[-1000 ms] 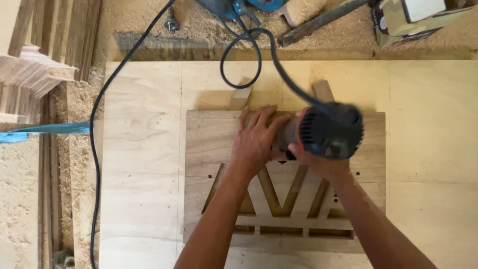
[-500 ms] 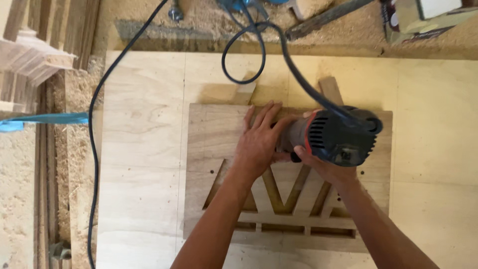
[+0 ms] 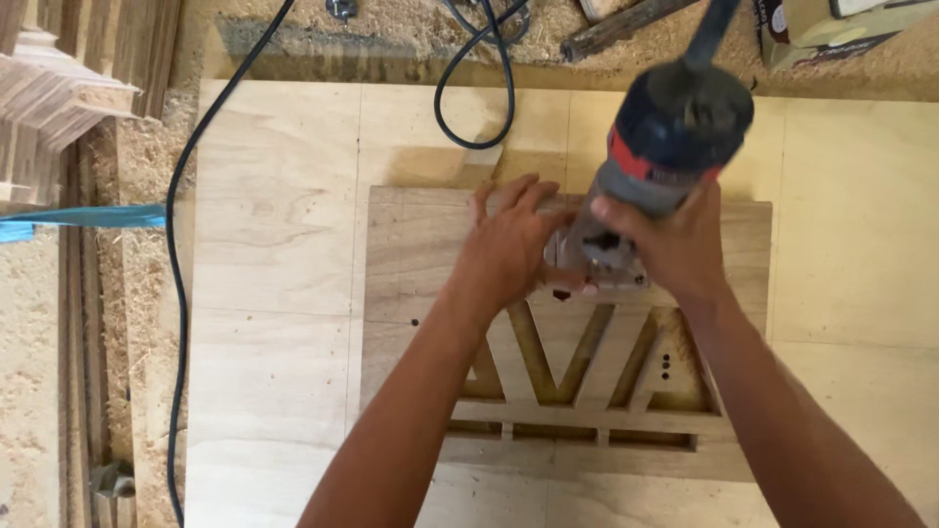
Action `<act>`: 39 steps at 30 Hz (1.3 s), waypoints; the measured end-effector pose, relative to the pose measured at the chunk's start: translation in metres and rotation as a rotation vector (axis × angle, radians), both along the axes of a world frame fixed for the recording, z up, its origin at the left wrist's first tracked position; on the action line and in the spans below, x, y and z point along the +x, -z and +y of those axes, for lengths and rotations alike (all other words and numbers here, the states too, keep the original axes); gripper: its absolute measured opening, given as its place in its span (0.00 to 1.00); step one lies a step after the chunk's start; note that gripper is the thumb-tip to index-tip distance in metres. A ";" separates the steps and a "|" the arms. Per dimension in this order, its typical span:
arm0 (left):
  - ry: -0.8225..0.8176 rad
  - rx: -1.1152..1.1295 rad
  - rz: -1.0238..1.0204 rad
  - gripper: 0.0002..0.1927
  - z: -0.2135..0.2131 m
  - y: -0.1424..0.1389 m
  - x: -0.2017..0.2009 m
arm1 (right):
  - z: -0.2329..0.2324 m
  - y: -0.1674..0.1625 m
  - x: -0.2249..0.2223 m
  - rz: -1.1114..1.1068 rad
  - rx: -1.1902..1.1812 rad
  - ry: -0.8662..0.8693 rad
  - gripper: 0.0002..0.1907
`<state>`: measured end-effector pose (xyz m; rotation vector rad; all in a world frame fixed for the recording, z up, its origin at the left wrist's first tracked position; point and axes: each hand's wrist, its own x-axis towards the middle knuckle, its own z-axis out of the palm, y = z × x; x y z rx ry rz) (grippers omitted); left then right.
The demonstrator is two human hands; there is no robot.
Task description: The person operates an electric hand router to hollow out and carve sections of a wooden sign featuring letters and a logo template.
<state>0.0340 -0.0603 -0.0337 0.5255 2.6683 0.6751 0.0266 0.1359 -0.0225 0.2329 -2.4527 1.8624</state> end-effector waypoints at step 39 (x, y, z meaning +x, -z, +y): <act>-0.038 0.087 0.125 0.45 0.025 0.001 0.011 | 0.024 -0.012 0.012 -0.013 -0.088 0.049 0.27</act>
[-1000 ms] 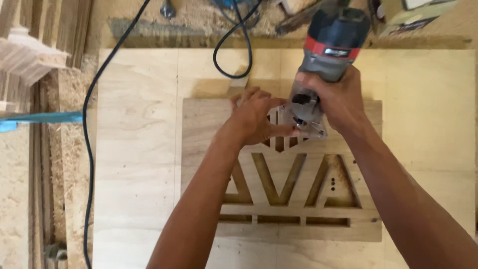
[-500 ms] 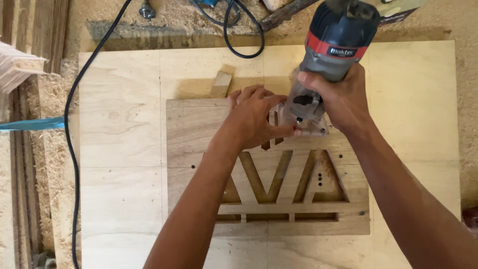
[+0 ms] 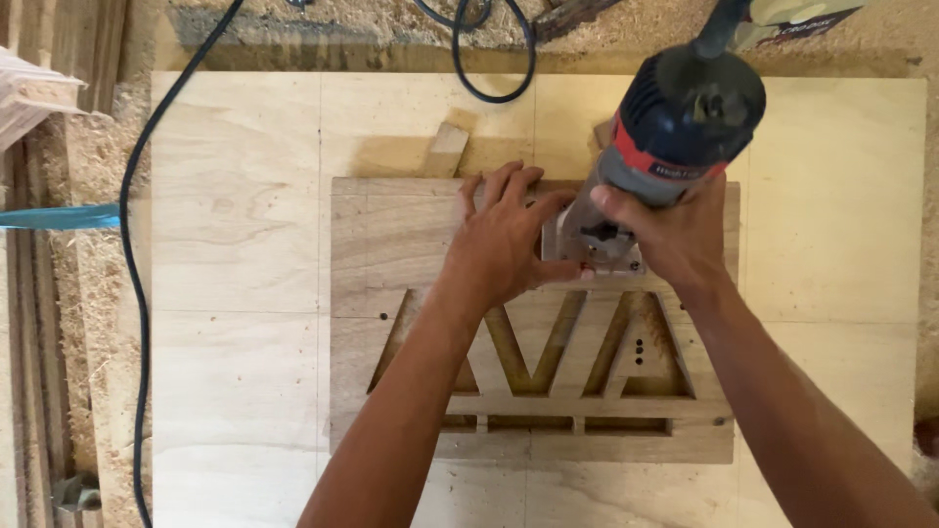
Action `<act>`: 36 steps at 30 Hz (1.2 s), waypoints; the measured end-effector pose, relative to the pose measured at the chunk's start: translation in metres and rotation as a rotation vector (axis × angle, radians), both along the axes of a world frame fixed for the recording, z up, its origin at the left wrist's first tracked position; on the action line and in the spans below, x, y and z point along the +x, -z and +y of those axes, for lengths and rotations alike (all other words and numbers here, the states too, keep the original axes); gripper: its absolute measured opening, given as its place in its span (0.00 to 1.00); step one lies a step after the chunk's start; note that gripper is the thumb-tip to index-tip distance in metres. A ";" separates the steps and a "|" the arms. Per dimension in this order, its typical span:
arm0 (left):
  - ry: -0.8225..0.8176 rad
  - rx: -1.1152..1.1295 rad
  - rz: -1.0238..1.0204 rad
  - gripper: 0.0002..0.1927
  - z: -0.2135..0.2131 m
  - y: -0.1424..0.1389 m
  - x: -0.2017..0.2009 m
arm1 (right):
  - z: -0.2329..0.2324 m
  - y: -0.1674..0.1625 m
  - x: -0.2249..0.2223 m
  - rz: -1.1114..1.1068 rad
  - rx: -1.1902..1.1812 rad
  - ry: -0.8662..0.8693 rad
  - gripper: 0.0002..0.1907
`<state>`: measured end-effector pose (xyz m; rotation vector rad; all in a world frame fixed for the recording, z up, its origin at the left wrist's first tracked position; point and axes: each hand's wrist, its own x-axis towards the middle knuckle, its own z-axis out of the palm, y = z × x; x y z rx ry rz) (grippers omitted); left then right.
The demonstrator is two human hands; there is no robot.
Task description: The person operates an electric hand router to hollow out and carve sections of a wooden sign featuring letters and a logo template.
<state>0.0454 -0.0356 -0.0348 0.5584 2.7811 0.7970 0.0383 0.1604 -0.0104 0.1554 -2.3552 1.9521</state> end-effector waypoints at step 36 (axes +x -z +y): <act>-0.204 0.071 -0.032 0.39 0.018 -0.005 0.030 | 0.008 0.034 0.057 0.081 0.101 -0.081 0.33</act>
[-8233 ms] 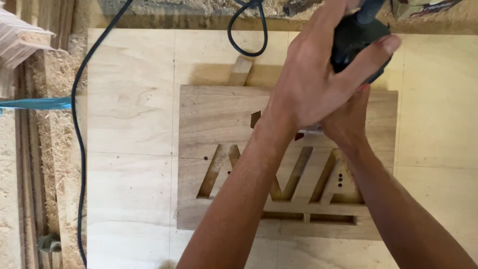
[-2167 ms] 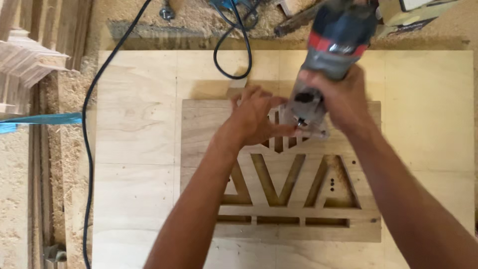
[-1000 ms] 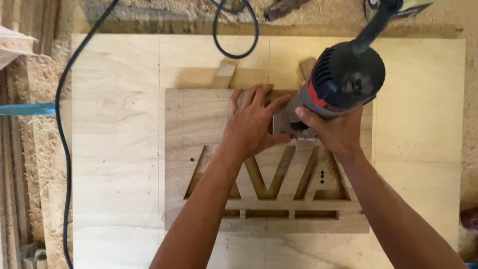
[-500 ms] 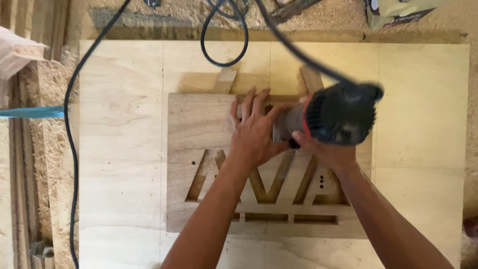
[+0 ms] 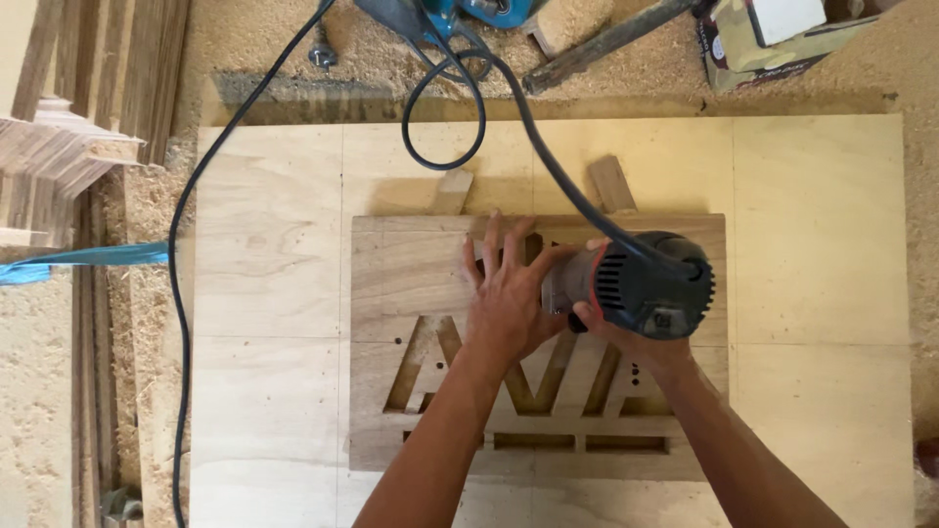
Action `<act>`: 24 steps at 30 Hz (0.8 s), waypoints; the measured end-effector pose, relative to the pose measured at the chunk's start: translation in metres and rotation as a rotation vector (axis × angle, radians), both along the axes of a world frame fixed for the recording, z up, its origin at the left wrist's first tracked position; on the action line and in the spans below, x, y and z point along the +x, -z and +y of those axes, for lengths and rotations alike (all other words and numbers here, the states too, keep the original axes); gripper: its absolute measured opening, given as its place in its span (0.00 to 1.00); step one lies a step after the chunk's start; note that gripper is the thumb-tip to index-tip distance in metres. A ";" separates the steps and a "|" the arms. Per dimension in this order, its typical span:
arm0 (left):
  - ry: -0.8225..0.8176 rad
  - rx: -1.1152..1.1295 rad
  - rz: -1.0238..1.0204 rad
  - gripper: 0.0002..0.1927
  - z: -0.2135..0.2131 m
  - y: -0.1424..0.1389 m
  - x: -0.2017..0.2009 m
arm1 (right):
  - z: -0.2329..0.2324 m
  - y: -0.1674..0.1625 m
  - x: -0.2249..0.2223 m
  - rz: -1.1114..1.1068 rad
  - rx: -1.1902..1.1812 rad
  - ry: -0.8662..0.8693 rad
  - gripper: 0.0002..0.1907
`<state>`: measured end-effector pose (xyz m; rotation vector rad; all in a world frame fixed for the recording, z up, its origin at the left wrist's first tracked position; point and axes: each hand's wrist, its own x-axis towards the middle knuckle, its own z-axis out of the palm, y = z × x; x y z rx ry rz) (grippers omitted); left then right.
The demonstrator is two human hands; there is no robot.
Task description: The person operates an electric hand router to hollow out and carve sections of a wooden sign featuring letters and a logo template.
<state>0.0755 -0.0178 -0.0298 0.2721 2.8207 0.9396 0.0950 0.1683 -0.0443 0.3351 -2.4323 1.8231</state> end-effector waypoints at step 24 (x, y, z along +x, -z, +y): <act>0.262 -0.009 0.154 0.48 -0.026 0.026 -0.039 | 0.002 0.029 -0.017 -0.028 -0.063 -0.053 0.35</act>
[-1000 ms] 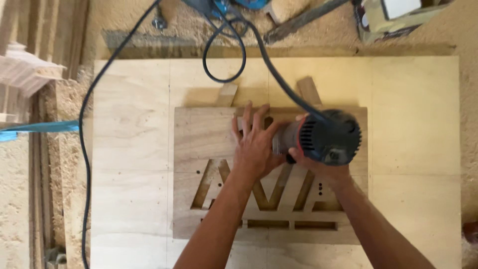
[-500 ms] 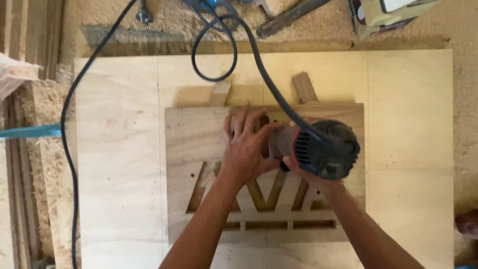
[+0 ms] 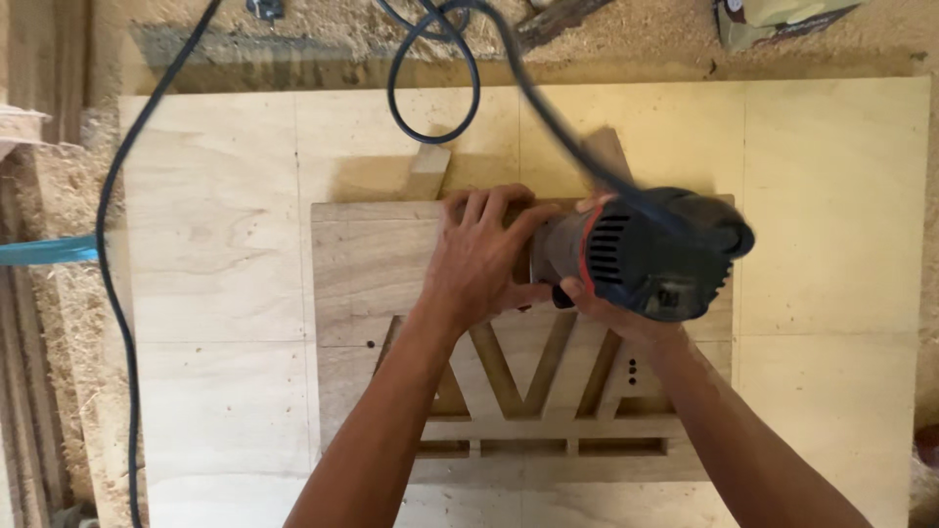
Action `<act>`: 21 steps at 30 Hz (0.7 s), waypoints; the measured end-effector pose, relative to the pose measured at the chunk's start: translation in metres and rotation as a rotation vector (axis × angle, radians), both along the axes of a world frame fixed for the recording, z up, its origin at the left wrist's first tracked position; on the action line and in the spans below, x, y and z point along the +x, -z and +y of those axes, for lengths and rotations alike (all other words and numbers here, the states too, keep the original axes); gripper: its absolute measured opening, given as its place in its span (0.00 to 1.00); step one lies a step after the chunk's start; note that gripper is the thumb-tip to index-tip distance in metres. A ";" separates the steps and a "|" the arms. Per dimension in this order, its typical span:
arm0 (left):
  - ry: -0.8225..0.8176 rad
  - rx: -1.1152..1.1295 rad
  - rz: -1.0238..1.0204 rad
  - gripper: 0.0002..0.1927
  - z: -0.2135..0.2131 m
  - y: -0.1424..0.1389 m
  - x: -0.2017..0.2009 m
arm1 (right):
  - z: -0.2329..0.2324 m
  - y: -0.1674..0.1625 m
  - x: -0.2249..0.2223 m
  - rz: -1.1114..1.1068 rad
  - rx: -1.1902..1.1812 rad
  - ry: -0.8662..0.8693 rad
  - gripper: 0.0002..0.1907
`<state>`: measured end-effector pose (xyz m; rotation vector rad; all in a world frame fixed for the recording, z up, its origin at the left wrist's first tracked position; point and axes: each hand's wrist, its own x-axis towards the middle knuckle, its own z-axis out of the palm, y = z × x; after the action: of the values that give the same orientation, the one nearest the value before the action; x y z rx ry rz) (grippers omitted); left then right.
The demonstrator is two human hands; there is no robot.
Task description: The person operates an electric hand router to hollow out and carve sections of a wooden sign featuring letters and a logo template.
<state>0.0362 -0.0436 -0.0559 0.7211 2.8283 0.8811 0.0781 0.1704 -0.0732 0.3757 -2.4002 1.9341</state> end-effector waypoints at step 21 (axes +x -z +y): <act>-0.212 0.028 -0.047 0.46 0.021 -0.013 0.025 | 0.008 -0.014 0.002 0.035 0.048 0.047 0.29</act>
<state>0.0610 -0.0225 -0.0429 0.4010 2.8938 0.9542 0.0803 0.1783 -0.0592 0.3485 -2.4146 1.8379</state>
